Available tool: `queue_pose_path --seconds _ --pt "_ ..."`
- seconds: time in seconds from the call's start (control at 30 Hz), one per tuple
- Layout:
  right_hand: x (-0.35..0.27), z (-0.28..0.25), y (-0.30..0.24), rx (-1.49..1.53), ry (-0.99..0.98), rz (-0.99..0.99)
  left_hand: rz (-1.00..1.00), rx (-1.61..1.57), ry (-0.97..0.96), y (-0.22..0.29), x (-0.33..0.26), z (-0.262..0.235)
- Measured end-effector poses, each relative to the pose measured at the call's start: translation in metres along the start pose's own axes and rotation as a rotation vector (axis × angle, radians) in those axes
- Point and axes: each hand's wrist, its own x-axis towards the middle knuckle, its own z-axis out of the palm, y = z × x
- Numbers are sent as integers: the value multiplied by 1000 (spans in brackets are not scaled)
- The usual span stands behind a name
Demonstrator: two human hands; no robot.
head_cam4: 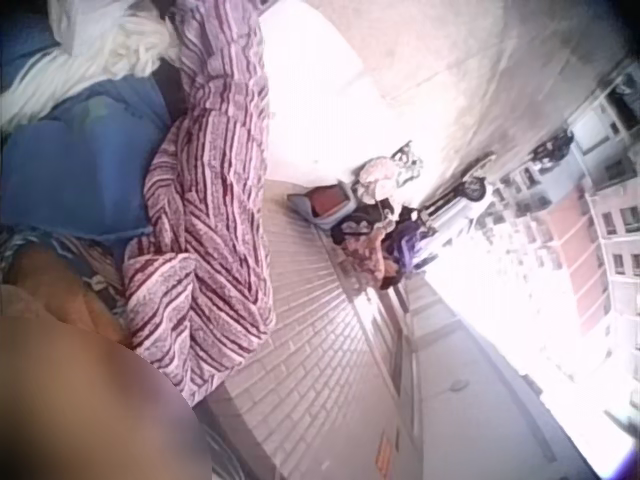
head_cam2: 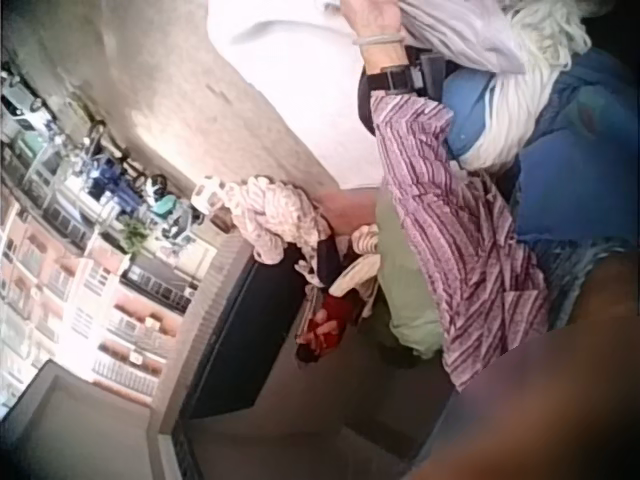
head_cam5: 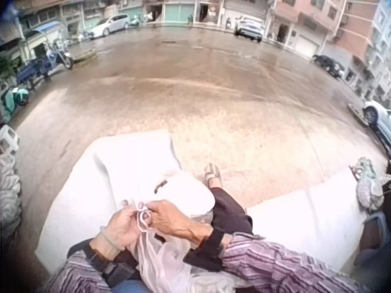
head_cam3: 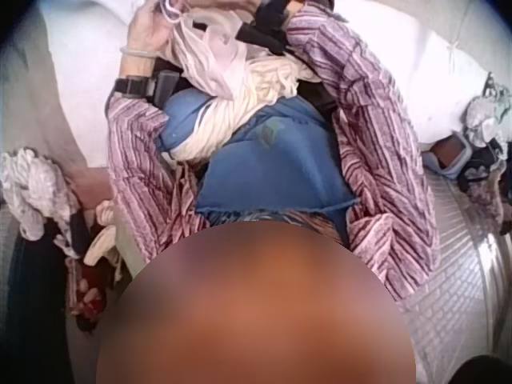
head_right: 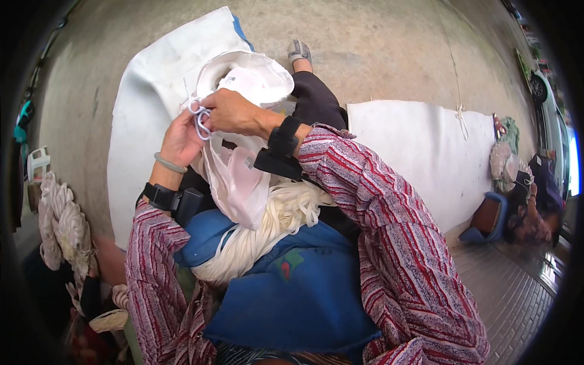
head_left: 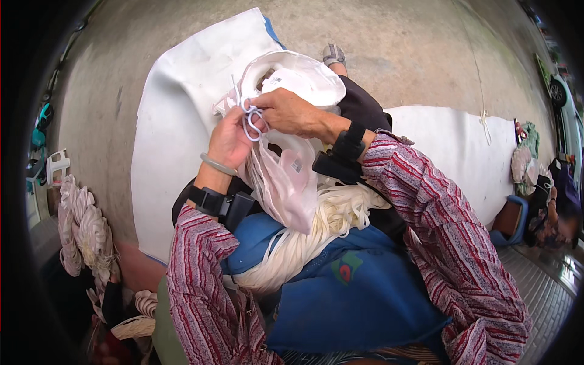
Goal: The recorder is organizing and bundling together several pink and white shoe upper components using white cord or laces.
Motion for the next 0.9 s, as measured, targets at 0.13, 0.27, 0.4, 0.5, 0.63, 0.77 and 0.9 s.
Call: queue_pose_path --seconds 0.13,0.27,0.4,0.5,0.63,0.77,0.9 --pt "3 -8 23 81 79 92 -27 35 128 -18 19 11" --pt "0 -18 32 -22 110 154 -57 35 122 -23 32 10" --pt "3 -24 42 -363 214 -94 -55 33 159 -16 41 11" --pt "-3 -31 33 -160 51 149 -71 20 179 -21 41 -1" --pt "2 -40 49 -396 181 35 -171 244 181 -15 54 14" --pt "-6 -61 33 -424 -36 176 -225 392 85 -14 57 13" --pt "-19 -74 37 -248 -191 307 -237 383 140 -18 60 22"
